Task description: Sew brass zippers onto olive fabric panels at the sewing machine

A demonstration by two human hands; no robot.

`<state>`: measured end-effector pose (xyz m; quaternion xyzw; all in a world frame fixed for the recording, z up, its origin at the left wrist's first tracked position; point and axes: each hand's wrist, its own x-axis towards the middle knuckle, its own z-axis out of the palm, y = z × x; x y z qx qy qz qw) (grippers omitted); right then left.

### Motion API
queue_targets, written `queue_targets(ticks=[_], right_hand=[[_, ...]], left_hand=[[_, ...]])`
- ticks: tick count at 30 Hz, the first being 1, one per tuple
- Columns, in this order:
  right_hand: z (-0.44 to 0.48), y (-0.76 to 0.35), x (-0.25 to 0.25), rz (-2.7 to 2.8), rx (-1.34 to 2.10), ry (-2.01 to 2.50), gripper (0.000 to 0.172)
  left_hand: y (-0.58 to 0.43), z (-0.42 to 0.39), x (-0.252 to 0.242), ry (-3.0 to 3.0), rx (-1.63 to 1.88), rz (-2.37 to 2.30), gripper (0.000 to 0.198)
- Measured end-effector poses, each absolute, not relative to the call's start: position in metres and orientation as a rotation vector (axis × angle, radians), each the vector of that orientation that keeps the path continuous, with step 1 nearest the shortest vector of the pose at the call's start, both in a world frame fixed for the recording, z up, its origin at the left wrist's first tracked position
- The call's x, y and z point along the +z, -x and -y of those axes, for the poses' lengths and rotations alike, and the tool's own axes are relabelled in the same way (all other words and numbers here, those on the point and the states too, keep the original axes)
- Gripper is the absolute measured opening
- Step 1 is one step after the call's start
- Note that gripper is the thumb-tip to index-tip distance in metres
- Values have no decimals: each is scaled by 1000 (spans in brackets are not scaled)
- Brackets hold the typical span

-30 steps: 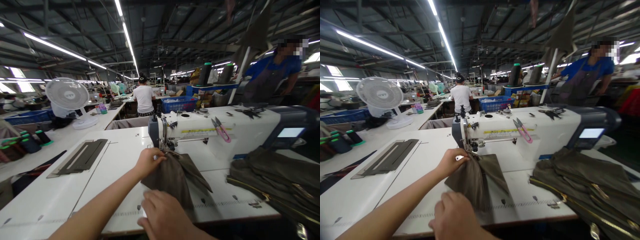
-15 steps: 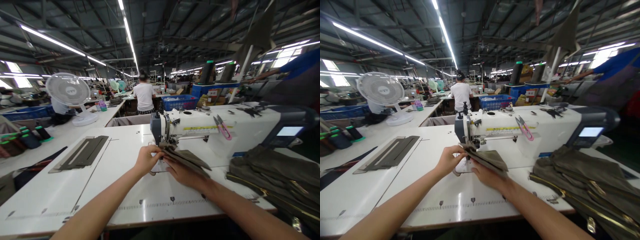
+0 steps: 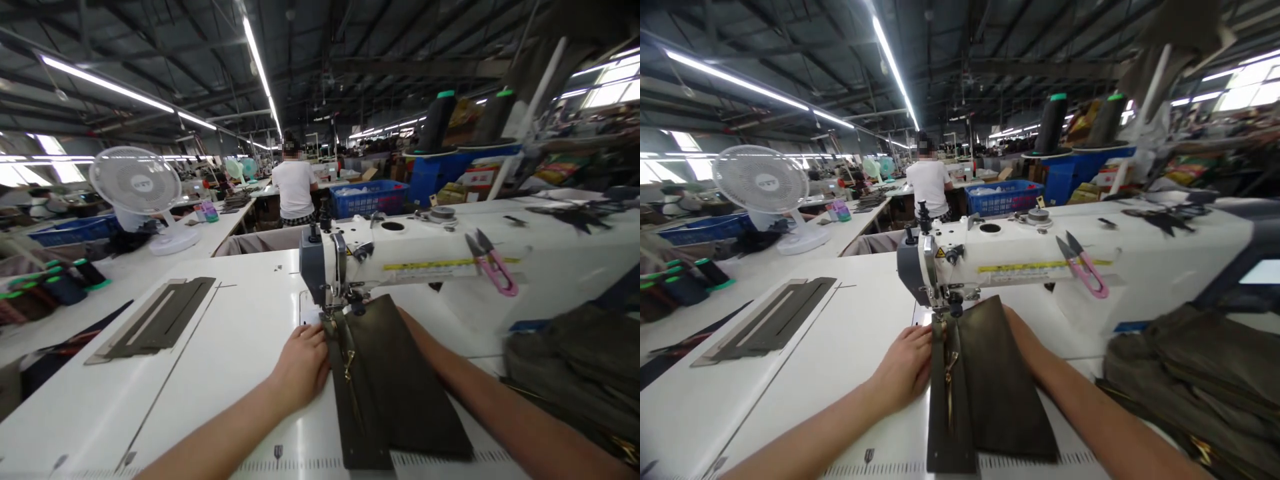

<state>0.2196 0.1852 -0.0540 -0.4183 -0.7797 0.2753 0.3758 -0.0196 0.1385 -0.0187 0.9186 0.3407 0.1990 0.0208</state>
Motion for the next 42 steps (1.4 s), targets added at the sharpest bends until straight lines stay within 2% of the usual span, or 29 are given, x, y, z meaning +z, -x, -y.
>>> queue_targets(ticks=[5, 11, 21, 25, 30, 35, 42], right_hand=[[-177, -230, -48, 1920, 683, 1127, 24], [-171, -236, -41, 1577, 444, 1424, 44], [-171, -224, -35, 1961, -193, 1894, 19], [-157, -198, -23, 2100, -378, 1681, 15], [-143, -161, -40, 2267, -177, 1132, 31], [-144, -159, -52, 2326, -84, 1079, 38], [-148, -168, -47, 2358, -25, 1010, 38]], left_hand=[[9, -143, -28, -2949, 452, -1221, 19], [7, -145, -24, -2996, 436, -1256, 14], [6, -143, -20, -2984, 614, -1236, 12], [9, -140, -25, -2883, 728, -1318, 13], [15, -145, -42, -2773, 990, -1349, 28], [18, -154, -48, -2902, 885, -1061, 27], [16, -153, -41, -2970, 791, -1001, 28]])
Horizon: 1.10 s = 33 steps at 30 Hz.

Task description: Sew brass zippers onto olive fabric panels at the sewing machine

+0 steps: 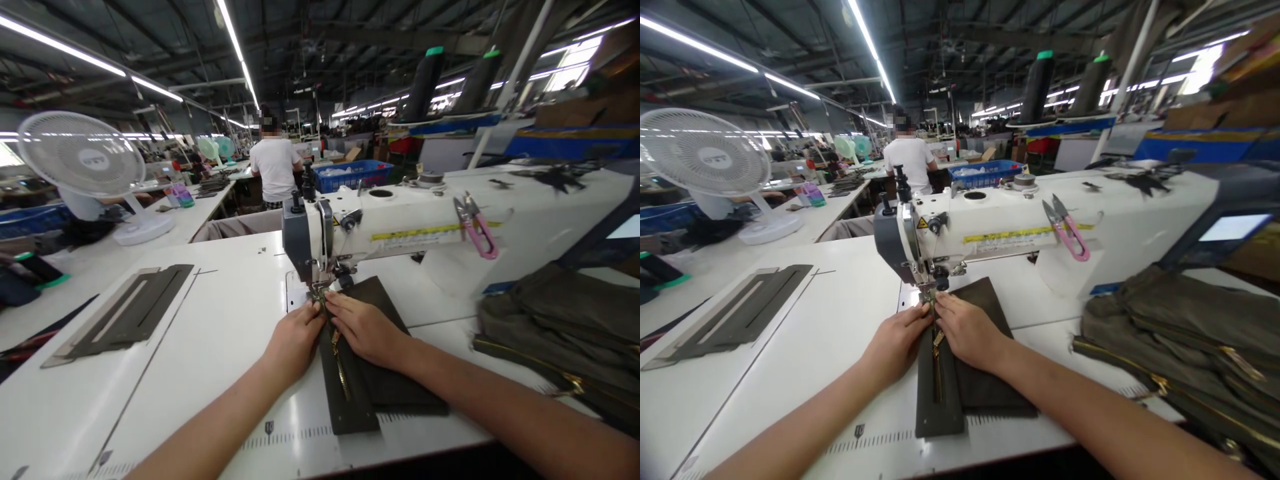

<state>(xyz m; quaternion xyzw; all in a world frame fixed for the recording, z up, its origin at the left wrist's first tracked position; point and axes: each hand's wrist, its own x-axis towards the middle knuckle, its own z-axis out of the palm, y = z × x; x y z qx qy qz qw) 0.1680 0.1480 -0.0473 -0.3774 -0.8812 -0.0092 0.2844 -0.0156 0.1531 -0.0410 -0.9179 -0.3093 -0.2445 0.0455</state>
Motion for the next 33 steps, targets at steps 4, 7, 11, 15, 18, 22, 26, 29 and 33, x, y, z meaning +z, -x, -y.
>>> queue_targets(ticks=[4, 7, 11, 15, 18, 22, 26, 29, 33], right_hand=[[-149, -169, -49, 2371, -22, 1017, 38], [-150, -168, -49, 2380, -28, 1020, 39], [-152, -166, -48, 2357, -49, 992, 39], [-158, -164, -45, 2318, -68, 973, 37], [-166, -166, -43, 2306, -43, 971, 35], [-161, -173, -36, 2334, 6, 948, 34], [-118, -177, -29, 2330, 59, 988, 32], [-79, -175, -29, 2387, 86, 996, 42], [-58, -167, -37, 2450, -27, 1013, 45]], left_hand=[[15, -151, -41, 2825, -718, 1024, 28], [15, -152, -41, 2835, -727, 1055, 28], [14, -155, -39, 2841, -711, 1071, 28], [13, -160, -37, 2813, -699, 1064, 26], [11, -165, -37, 2770, -668, 1074, 24], [12, -166, -36, 2754, -652, 1090, 27], [18, -152, -34, 2797, -755, 957, 28], [21, -139, -32, 2821, -776, 857, 26], [21, -130, -31, 2813, -695, 888, 27]])
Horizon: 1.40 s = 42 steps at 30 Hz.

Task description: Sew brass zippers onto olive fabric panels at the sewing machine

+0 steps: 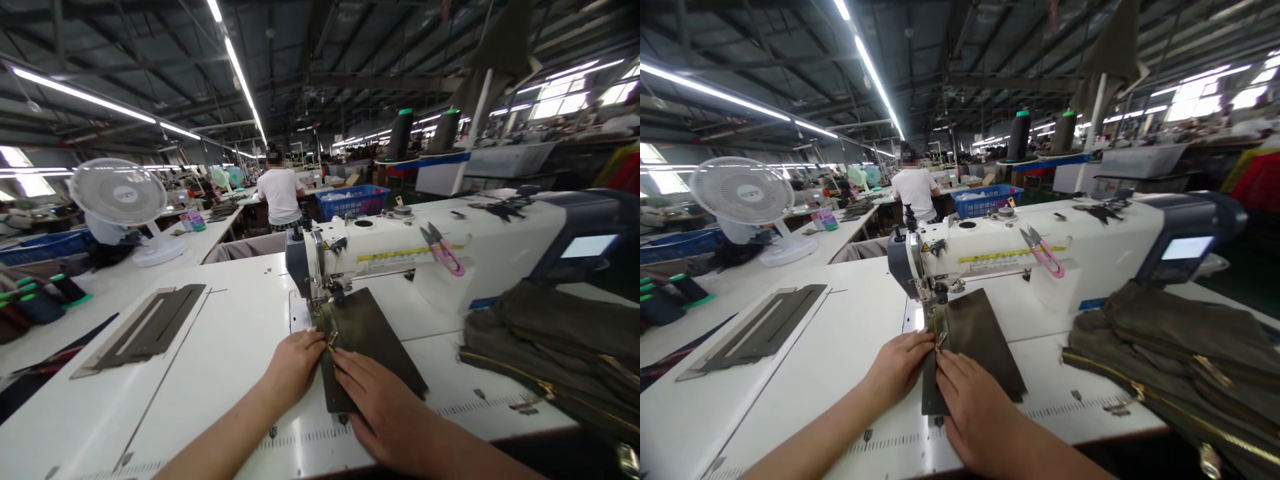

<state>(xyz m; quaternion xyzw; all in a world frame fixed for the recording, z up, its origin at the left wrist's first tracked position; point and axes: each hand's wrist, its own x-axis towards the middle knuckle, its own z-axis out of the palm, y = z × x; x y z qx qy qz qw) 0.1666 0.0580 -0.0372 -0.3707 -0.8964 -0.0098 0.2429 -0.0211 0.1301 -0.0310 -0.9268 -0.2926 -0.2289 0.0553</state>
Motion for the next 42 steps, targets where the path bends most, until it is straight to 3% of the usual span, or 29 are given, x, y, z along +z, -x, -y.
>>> queue_targets(ticks=[13, 29, 42], right_hand=[[-72, -134, -74, 2202, -571, 943, 33], [-72, -147, -49, 2299, -430, 913, 34], [-96, -149, -54, 2317, -455, 936, 34]], left_hand=[[28, -137, -33, 2828, -703, 963, 28], [15, -132, -33, 2803, -573, 1067, 27], [17, -143, -35, 2758, -825, 907, 25]])
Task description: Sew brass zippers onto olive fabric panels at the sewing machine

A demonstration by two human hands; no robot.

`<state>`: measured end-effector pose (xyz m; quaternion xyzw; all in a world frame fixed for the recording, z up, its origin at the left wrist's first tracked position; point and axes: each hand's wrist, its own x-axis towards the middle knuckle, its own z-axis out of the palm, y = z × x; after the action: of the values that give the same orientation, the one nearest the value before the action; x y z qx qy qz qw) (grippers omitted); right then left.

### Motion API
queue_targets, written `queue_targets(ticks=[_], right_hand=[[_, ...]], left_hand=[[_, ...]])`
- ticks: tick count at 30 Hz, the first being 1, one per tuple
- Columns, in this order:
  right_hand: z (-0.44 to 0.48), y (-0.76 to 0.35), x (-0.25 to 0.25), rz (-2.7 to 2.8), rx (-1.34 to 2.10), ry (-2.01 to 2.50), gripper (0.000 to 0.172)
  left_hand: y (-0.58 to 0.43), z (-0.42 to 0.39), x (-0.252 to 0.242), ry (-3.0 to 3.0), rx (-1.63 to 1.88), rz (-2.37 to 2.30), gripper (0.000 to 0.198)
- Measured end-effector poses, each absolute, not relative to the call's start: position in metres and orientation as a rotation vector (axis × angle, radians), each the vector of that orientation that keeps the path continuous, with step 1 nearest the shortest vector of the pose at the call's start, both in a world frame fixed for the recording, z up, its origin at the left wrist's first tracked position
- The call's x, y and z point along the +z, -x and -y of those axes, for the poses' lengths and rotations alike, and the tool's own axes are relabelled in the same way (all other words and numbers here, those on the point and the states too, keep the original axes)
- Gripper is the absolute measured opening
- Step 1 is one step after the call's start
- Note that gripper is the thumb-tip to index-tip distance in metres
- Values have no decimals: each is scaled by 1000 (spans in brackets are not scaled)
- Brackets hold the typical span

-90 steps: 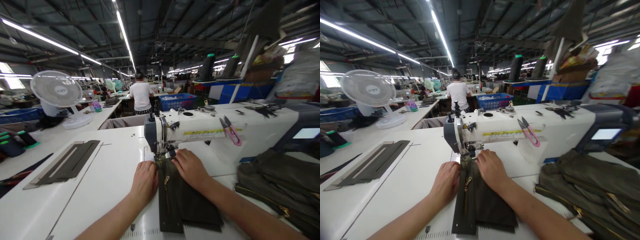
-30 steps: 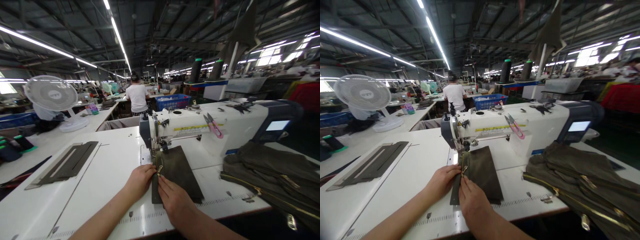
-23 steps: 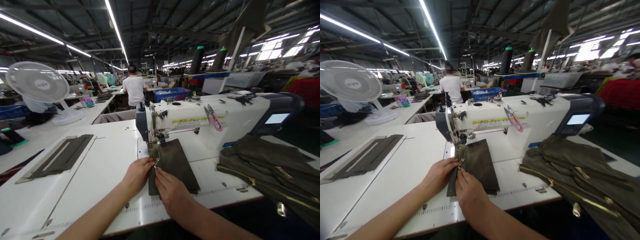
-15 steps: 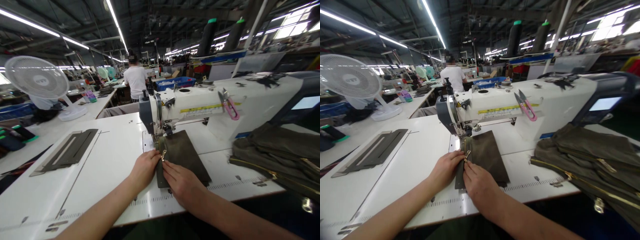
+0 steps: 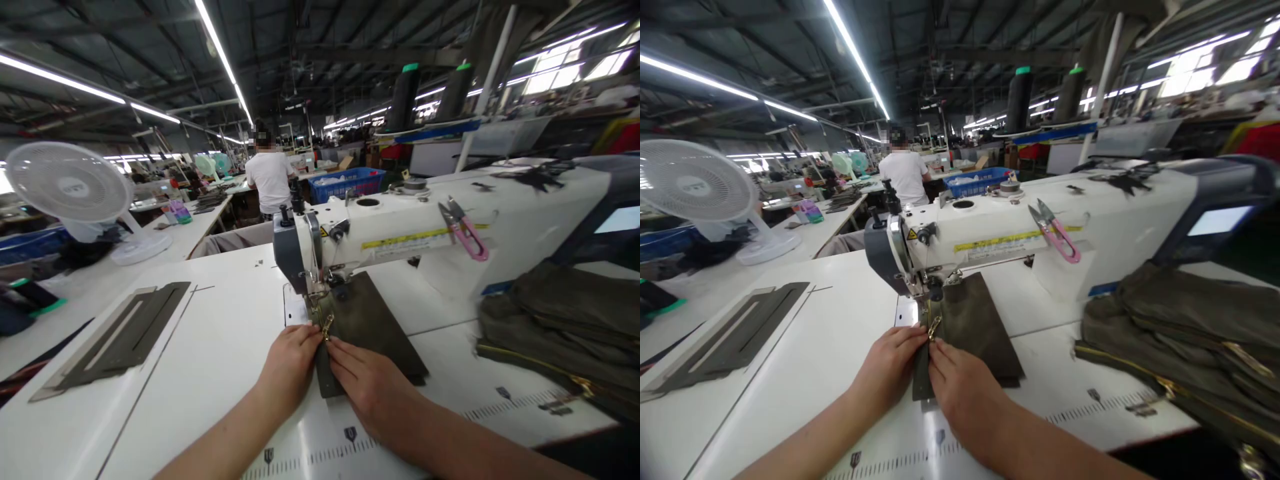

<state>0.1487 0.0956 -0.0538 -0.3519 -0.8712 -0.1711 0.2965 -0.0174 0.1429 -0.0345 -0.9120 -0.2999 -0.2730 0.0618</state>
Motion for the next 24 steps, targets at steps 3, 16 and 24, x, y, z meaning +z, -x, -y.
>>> queue_targets(ticks=[3, 16, 24], right_hand=[[-102, -149, -54, 2356, -385, 957, 34], [-125, -149, -51, 2344, -139, 981, 37], [-125, -160, -29, 2177, 138, 1091, 25]], left_hand=[[16, -150, -35, 2751, -859, 880, 24], [13, -165, -37, 2767, -734, 1152, 20], [15, -164, -31, 2847, -586, 1227, 24]])
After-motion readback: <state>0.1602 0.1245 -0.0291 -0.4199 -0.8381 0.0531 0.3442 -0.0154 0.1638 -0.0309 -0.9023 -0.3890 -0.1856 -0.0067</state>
